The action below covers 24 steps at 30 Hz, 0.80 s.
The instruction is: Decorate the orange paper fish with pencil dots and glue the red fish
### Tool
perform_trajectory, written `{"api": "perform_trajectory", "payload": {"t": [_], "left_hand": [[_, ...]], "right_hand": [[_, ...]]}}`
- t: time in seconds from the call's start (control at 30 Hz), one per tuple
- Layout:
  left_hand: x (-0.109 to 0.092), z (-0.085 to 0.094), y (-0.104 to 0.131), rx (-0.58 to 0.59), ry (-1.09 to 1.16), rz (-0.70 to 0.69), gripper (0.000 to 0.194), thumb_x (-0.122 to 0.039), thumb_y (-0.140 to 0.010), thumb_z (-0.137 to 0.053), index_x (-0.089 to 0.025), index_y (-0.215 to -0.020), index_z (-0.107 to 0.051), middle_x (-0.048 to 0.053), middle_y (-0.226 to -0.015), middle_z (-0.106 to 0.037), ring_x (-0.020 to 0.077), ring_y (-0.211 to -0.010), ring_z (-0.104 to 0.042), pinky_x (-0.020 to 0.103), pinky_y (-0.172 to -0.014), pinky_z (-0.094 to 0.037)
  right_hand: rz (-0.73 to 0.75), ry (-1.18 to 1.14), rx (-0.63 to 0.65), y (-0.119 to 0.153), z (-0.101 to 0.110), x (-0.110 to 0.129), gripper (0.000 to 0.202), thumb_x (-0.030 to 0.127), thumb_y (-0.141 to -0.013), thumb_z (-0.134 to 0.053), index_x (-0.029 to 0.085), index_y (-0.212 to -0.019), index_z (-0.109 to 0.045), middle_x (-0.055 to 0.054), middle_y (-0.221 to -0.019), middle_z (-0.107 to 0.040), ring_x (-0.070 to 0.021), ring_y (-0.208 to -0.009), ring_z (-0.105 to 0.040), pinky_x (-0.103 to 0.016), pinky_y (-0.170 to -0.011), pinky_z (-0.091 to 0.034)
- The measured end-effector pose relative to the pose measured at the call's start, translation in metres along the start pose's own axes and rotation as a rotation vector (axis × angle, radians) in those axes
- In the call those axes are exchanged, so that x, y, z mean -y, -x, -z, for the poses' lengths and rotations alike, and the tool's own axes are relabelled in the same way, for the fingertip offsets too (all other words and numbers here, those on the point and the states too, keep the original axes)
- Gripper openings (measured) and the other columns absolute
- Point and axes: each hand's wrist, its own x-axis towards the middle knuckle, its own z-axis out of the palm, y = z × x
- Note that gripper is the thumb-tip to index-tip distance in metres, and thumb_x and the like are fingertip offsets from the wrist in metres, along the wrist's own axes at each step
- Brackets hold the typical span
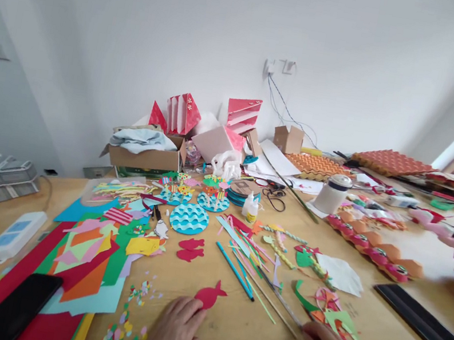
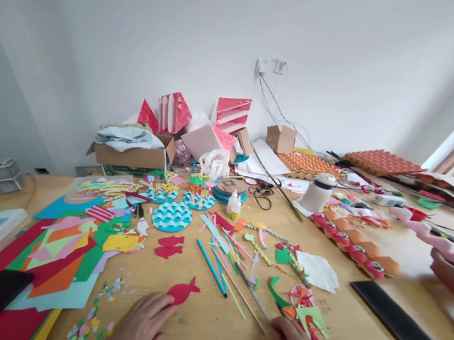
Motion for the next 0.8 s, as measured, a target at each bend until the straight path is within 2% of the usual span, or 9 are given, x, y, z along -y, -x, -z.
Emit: {"api": "perform_trajectory", "payload": {"t": [0.2, 0.43, 0.6, 0.8], "left_hand": [[-0.001, 0.002, -0.001, -0.022, 0.003, 0.002, 0.035, -0.022, -0.077, -0.052, -0.018, -0.112, -0.052, 0.005, -0.111, -0.057, 0.0193, -0.099, -0.052, 0.031, -0.087, -0.042], [-0.005, 0.006, -0.005, 0.012, 0.054, 0.051, 0.037, -0.019, -0.075, -0.054, -0.018, -0.113, -0.052, 0.004, -0.111, -0.057, 0.0192, -0.100, -0.051, 0.030, -0.089, -0.041], [-0.003, 0.005, -0.005, 0.019, 0.046, 0.028, 0.036, -0.021, -0.075, -0.054, -0.018, -0.111, -0.052, 0.005, -0.111, -0.056, 0.0189, -0.099, -0.051, 0.030, -0.088, -0.041], [0.002, -0.004, -0.003, -0.020, 0.001, -0.017, 0.034, -0.023, -0.075, -0.054, -0.017, -0.108, -0.052, 0.005, -0.109, -0.056, 0.0187, -0.098, -0.050, 0.029, -0.087, -0.041]], "right_hand": [[0.079, 0.014, 0.060, -0.015, 0.000, 0.038, 0.025, 0.032, -0.080, -0.037, 0.024, -0.072, -0.059, -0.005, -0.077, -0.067, -0.0199, -0.072, -0.061, -0.027, -0.063, -0.043], [0.109, 0.195, 0.123, -0.082, 0.008, 0.084, 0.026, 0.017, -0.077, -0.040, 0.019, -0.074, -0.065, -0.006, -0.080, -0.067, -0.0177, -0.074, -0.060, -0.023, -0.059, -0.034], [0.092, 0.225, 0.113, -0.126, -0.002, 0.092, 0.025, 0.013, -0.076, -0.042, 0.017, -0.079, -0.066, -0.008, -0.082, -0.068, -0.0166, -0.075, -0.058, -0.022, -0.056, -0.029], [0.085, 0.251, 0.070, -0.134, -0.021, 0.092, 0.024, 0.013, -0.077, -0.042, 0.014, -0.081, -0.065, -0.010, -0.083, -0.066, -0.0165, -0.076, -0.057, -0.023, -0.059, -0.030]]}}
